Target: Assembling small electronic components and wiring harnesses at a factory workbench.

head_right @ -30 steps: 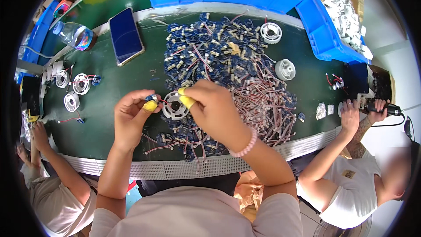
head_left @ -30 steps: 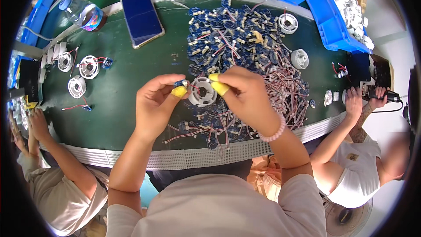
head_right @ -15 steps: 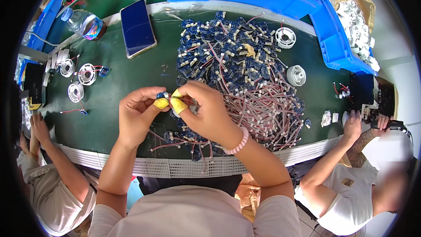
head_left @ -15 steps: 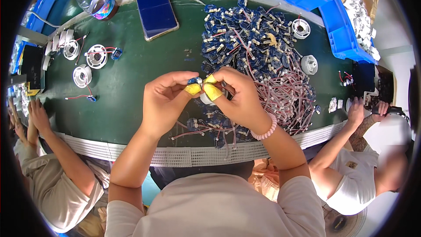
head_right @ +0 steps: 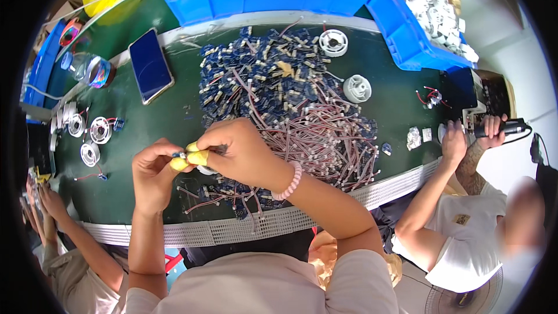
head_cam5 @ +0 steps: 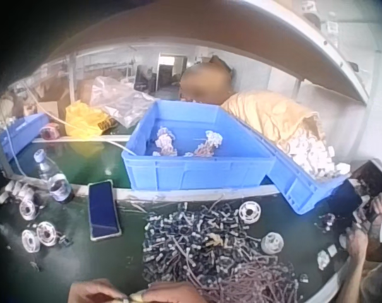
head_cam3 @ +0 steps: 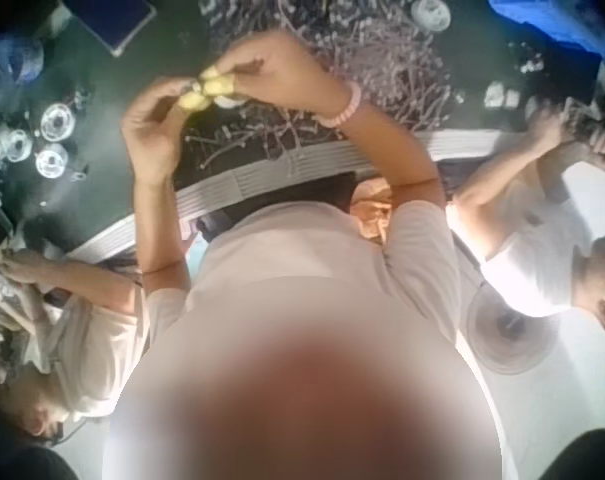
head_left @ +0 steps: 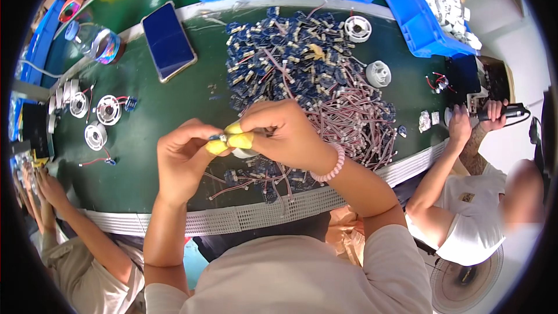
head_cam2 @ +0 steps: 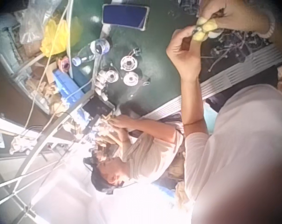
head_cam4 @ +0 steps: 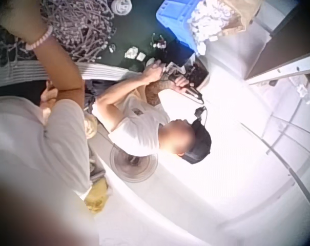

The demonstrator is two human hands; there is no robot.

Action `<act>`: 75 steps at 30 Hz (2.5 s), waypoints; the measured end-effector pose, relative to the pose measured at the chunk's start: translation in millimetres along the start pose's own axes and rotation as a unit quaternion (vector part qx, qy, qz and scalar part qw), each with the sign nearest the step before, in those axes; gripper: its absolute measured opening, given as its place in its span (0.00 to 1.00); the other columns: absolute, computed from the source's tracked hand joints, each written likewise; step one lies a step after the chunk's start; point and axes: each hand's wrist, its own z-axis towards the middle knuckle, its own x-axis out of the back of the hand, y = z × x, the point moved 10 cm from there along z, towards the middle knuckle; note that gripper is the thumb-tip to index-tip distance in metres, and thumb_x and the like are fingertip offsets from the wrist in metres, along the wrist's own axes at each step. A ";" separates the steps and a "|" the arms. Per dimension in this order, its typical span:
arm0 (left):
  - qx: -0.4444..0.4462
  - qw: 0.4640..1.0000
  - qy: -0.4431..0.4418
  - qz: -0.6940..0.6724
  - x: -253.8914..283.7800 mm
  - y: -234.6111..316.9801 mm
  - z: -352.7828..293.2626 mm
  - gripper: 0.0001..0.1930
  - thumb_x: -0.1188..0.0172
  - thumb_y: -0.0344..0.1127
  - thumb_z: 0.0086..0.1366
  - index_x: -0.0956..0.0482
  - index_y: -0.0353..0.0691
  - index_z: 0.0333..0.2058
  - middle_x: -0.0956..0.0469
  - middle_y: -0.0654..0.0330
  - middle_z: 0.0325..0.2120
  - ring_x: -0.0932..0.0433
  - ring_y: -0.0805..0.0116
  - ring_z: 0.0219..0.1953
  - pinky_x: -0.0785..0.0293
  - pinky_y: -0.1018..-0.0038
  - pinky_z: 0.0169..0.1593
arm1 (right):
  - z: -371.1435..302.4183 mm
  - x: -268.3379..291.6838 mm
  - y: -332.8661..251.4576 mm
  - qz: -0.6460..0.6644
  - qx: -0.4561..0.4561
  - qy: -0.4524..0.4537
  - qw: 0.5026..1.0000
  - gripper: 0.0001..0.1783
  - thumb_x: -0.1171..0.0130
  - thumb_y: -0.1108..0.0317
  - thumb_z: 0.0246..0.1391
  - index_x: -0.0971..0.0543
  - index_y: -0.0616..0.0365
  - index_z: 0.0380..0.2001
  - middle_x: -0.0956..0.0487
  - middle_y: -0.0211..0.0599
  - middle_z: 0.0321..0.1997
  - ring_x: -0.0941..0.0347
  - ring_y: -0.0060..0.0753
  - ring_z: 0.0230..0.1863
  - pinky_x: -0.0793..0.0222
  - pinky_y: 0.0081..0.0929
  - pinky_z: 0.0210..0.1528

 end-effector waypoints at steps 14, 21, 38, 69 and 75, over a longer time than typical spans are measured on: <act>-0.283 0.586 0.269 0.710 51.0 107.1 -21.9 0.20 0.36 0.25 0.46 0.24 0.41 0.41 0.24 0.59 0.36 0.29 0.60 0.41 0.33 0.68 0.41 | 8.0 278.5 50.2 -0.333 -0.024 0.360 0.871 0.09 0.35 0.68 0.45 0.18 0.63 0.29 0.21 0.35 0.19 0.28 0.19 0.20 0.35 0.19 0.24; -0.135 0.813 -0.028 0.566 -28.5 23.3 6.0 0.13 0.36 0.25 0.43 0.21 0.38 0.32 0.26 0.56 0.30 0.28 0.56 0.35 0.29 0.66 0.38 | -6.1 201.6 -19.6 -0.119 0.065 0.348 0.928 0.09 0.46 0.68 0.58 0.23 0.64 0.32 0.21 0.31 0.30 0.30 0.13 0.28 0.35 0.13 0.31; -0.033 0.996 0.014 0.086 -8.9 -4.7 -4.9 0.13 0.47 0.15 0.58 0.21 0.33 0.40 0.27 0.58 0.38 0.25 0.72 0.39 0.26 0.79 0.43 | -20.2 -2.9 -18.2 -0.291 0.077 0.081 0.950 0.11 0.41 0.72 0.41 0.25 0.53 0.32 0.26 0.27 0.31 0.37 0.36 0.41 0.50 0.38 0.47; 0.026 0.996 0.070 0.048 0.1 -29.2 4.3 0.10 0.48 0.15 0.59 0.25 0.29 0.39 0.26 0.57 0.38 0.22 0.67 0.41 0.25 0.75 0.47 | -48.3 100.6 -4.7 -0.537 -0.044 0.108 0.836 0.06 0.38 0.72 0.35 0.22 0.53 0.22 0.25 0.25 0.25 0.34 0.32 0.38 0.47 0.35 0.42; 0.014 0.999 0.029 -0.005 -8.9 -29.1 1.8 0.13 0.46 0.13 0.56 0.24 0.30 0.41 0.25 0.56 0.38 0.22 0.67 0.40 0.25 0.75 0.47 | -32.8 72.4 -33.2 -0.329 0.060 0.194 0.922 0.08 0.38 0.69 0.44 0.22 0.53 0.31 0.25 0.32 0.28 0.32 0.36 0.39 0.45 0.35 0.44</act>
